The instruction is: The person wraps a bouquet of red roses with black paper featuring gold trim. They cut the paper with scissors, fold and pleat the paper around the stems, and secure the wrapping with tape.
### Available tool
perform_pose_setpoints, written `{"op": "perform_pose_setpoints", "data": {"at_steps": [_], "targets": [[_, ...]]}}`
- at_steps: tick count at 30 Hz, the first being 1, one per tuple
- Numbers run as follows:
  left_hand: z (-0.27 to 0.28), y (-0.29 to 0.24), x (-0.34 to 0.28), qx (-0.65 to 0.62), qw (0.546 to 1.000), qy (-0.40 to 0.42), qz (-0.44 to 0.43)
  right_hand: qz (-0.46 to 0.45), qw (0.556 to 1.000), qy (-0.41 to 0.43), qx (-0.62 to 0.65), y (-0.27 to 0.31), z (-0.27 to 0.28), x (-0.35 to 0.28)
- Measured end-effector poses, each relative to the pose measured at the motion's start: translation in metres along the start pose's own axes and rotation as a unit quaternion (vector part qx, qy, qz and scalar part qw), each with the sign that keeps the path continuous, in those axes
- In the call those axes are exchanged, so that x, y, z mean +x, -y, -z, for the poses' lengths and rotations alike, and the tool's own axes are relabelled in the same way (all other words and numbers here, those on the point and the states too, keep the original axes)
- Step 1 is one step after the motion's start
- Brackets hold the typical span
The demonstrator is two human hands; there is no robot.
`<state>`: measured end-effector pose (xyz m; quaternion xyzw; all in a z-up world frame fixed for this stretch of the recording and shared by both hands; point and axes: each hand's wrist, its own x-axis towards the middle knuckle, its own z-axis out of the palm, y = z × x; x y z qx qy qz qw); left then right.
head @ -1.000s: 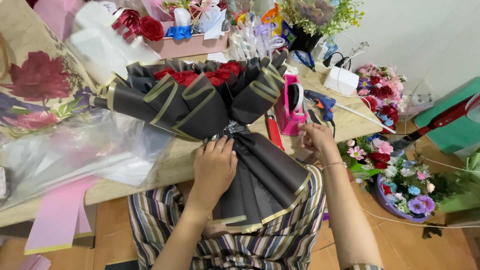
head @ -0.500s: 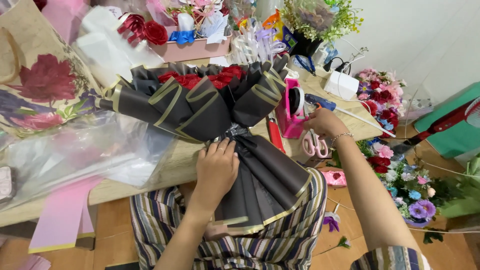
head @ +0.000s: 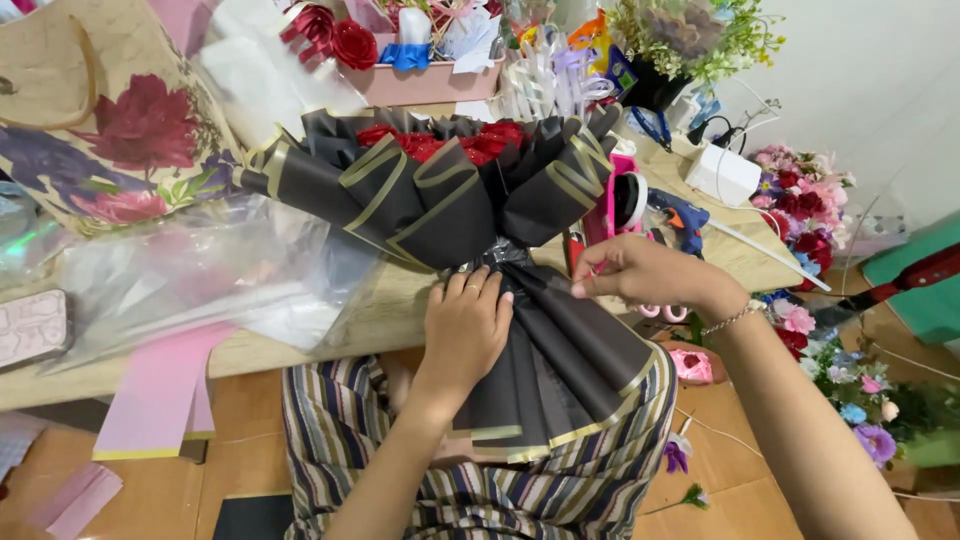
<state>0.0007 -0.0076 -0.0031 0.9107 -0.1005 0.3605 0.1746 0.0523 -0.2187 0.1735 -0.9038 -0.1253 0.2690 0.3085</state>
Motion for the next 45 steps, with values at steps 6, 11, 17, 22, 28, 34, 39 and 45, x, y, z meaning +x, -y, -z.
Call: {"op": "perform_pose_setpoints", "data": {"at_steps": [6,11,17,22,28,34,39,45], "targets": [[0.000,0.003,0.001,-0.006,1.000,-0.016,-0.011,0.104,0.991,0.080,0.015,0.031,-0.025,0.004],[-0.005,0.005,-0.001,-0.016,1.000,-0.025,-0.009,0.135,0.977,0.161,0.039,0.049,-0.044,0.014],[-0.010,0.009,-0.003,-0.020,0.999,-0.031,-0.027,0.134,0.979,0.157,-0.004,0.036,-0.058,0.051],[-0.013,0.008,-0.006,-0.043,0.998,-0.042,-0.027,0.078,0.983,0.074,-0.152,0.020,-0.066,0.071],[-0.004,0.004,0.000,-0.021,0.998,-0.052,-0.013,0.008,0.966,0.003,-0.258,0.051,-0.062,0.045],[-0.006,-0.001,0.001,-0.025,0.998,-0.060,0.004,-0.025,0.949,-0.034,-0.312,0.065,-0.063,0.018],[-0.009,0.001,0.002,-0.010,0.999,-0.045,0.000,-0.018,0.959,-0.035,-0.281,0.071,-0.059,0.006],[-0.001,0.000,0.004,-0.011,1.000,-0.024,0.000,-0.010,0.979,-0.048,-0.196,0.062,-0.043,-0.011]]}}
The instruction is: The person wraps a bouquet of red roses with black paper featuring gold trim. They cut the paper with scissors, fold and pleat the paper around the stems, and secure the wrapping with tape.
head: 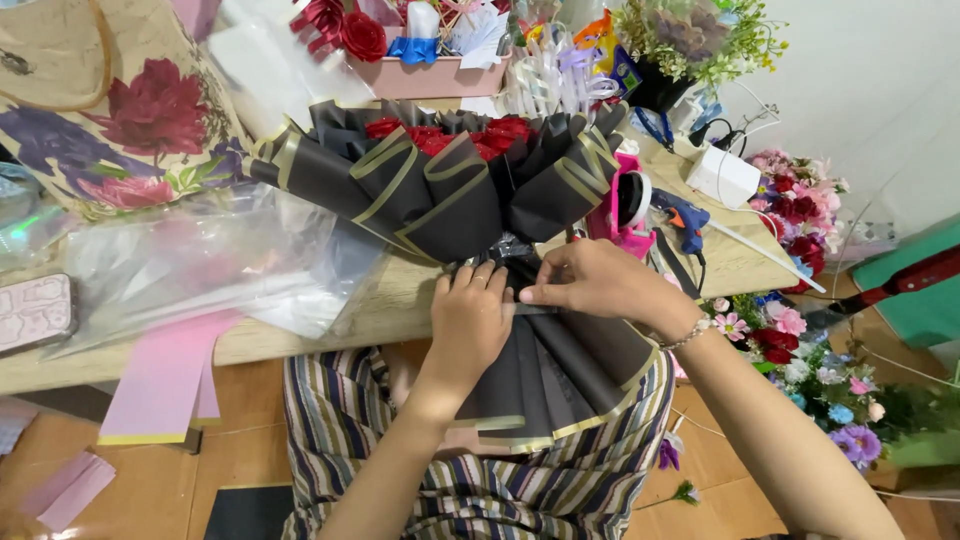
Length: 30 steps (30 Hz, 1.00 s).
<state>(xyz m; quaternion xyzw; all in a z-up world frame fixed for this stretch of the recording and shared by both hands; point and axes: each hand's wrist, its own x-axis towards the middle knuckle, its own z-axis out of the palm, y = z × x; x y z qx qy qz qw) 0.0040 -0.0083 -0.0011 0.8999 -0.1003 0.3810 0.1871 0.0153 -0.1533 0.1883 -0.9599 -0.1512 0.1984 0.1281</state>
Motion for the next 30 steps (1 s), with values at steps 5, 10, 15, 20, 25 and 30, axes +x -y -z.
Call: {"op": "perform_pose_setpoints", "data": {"at_steps": [5,10,15,20,25,30], "targets": [[0.010,-0.002,0.001,-0.001,1.000,0.006,-0.008,0.022,0.998,-0.020,0.057,-0.021,0.002,-0.004],[0.002,0.001,-0.003,0.009,1.000,0.005,-0.019,0.059,0.994,-0.007,0.097,-0.030,0.001,-0.004],[-0.001,0.001,-0.004,0.012,1.000,0.004,-0.014,0.072,0.993,-0.015,0.097,-0.023,0.007,-0.006],[0.005,-0.003,-0.004,0.006,1.000,-0.012,-0.012,0.080,0.995,-0.022,0.057,0.002,0.016,-0.014],[0.008,-0.005,0.000,-0.003,0.999,-0.039,-0.014,0.119,0.992,-0.022,-0.030,0.031,0.026,-0.011],[0.010,-0.005,-0.003,0.018,0.999,-0.039,-0.009,0.154,0.983,-0.019,-0.101,0.064,0.031,-0.012]]}}
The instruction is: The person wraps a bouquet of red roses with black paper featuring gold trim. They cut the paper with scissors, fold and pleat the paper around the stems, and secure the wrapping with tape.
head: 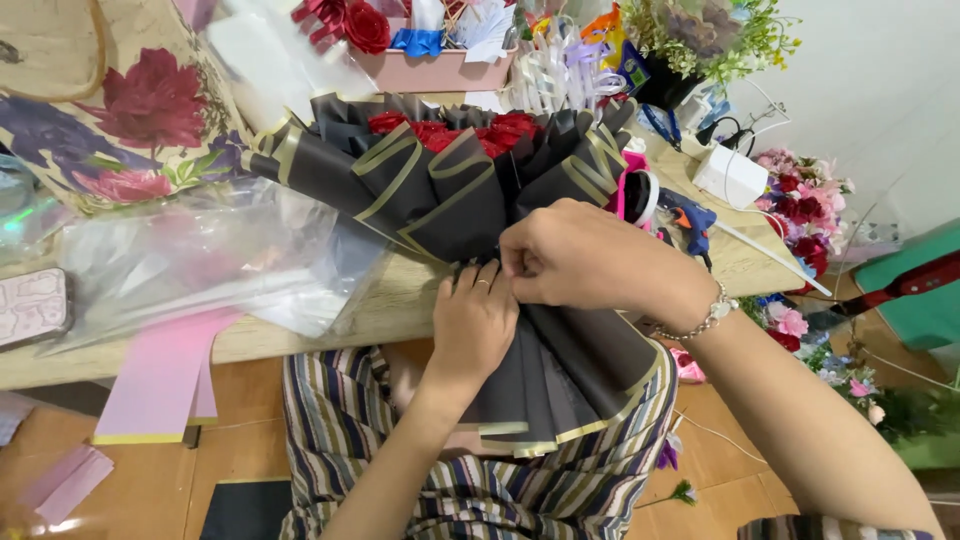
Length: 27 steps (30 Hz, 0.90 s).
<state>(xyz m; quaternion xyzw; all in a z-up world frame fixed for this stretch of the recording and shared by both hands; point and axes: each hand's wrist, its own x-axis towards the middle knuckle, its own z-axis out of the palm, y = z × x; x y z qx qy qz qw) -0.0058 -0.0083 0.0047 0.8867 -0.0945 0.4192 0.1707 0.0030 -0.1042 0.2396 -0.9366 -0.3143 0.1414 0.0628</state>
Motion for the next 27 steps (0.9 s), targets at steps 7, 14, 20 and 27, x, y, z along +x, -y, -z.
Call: {"op": "perform_pose_setpoints", "data": {"at_steps": [7,14,20,27], "targets": [[0.008,-0.005,0.000,-0.054,0.999,-0.001,0.001,0.127,0.992,0.004,0.004,0.047,0.016,0.011],[0.010,-0.006,0.003,-0.009,1.000,-0.013,-0.001,0.155,0.980,-0.005,0.127,-0.019,-0.035,0.051],[0.014,-0.006,0.003,-0.001,1.000,0.019,0.009,0.130,0.989,-0.023,0.062,-0.074,-0.066,0.066],[0.010,-0.006,0.002,-0.013,0.999,0.031,0.014,0.080,0.994,-0.022,0.073,-0.091,-0.078,0.069]]}}
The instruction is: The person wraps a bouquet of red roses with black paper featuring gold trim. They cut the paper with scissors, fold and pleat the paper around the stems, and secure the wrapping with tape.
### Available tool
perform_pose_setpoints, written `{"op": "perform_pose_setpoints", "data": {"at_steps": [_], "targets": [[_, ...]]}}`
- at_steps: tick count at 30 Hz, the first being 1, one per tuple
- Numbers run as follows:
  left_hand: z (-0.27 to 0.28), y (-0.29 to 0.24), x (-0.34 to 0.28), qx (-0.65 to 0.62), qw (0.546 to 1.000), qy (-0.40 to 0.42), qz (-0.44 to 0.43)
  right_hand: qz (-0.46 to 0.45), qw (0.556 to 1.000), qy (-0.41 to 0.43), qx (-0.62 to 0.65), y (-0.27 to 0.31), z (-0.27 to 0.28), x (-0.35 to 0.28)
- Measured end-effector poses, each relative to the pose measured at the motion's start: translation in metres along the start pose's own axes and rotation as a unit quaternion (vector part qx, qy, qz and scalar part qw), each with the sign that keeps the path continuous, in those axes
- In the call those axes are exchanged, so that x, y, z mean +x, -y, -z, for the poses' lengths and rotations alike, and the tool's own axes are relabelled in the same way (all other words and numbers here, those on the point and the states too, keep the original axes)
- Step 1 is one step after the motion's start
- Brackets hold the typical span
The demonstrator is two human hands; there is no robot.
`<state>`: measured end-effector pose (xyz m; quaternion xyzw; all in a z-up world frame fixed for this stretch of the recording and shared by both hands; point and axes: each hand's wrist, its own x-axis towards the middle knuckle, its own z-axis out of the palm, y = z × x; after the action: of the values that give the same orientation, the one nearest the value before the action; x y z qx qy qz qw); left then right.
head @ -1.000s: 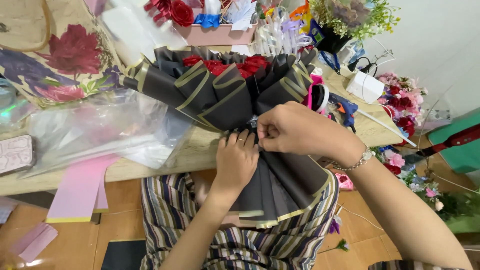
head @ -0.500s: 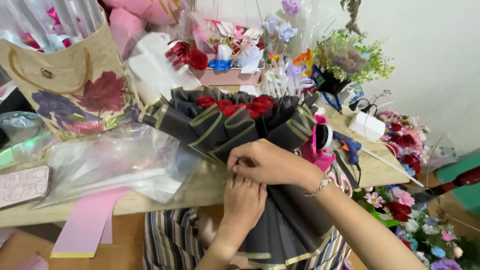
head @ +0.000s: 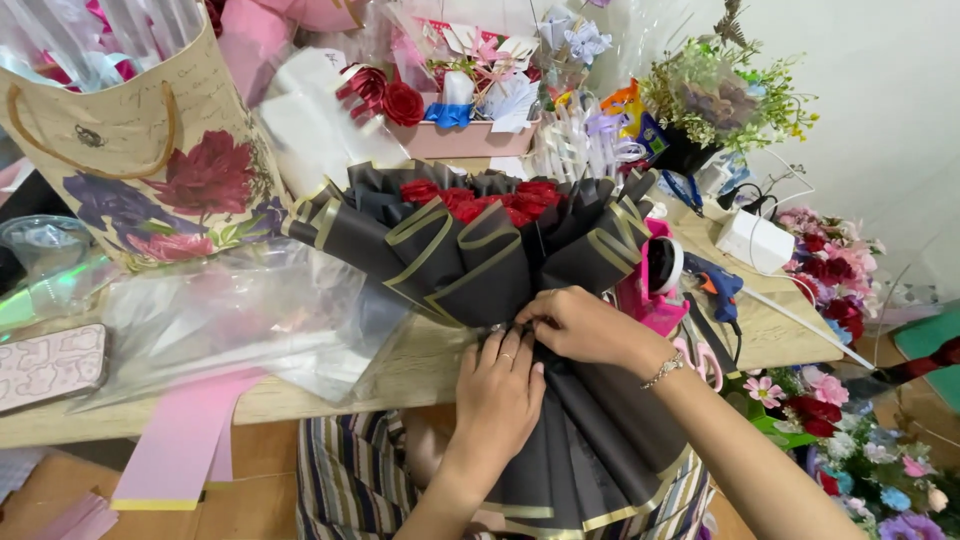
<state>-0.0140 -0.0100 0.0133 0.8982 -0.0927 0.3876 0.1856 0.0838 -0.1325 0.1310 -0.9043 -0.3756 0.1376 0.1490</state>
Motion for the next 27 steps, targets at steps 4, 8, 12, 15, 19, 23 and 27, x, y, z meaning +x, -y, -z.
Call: {"op": "perform_pose_setpoints", "data": {"at_steps": [4,8,12,15,19,23,27], "targets": [[-0.002,0.001,0.000,-0.007,1.000,-0.003,-0.004,-0.020,1.000,0.000,0.016,-0.007,-0.004,0.002],[-0.001,0.000,0.000,-0.003,1.000,-0.006,-0.012,-0.031,0.999,-0.003,0.005,-0.011,-0.007,0.006],[-0.006,0.001,-0.001,-0.018,1.000,0.018,0.003,-0.032,0.999,-0.002,-0.005,-0.010,-0.006,0.009],[-0.007,0.001,-0.002,-0.008,1.000,0.026,0.003,-0.037,0.999,0.003,-0.005,-0.010,-0.006,0.010],[-0.013,0.005,-0.003,-0.030,0.999,0.017,-0.021,-0.053,0.999,0.008,-0.003,-0.008,-0.004,0.010],[-0.010,0.005,0.000,-0.048,0.998,0.017,-0.022,-0.046,0.999,0.008,-0.009,-0.010,-0.005,0.012],[-0.007,0.003,0.000,-0.025,0.999,0.021,-0.018,-0.041,0.999,0.014,-0.030,-0.007,-0.003,0.011]]}}
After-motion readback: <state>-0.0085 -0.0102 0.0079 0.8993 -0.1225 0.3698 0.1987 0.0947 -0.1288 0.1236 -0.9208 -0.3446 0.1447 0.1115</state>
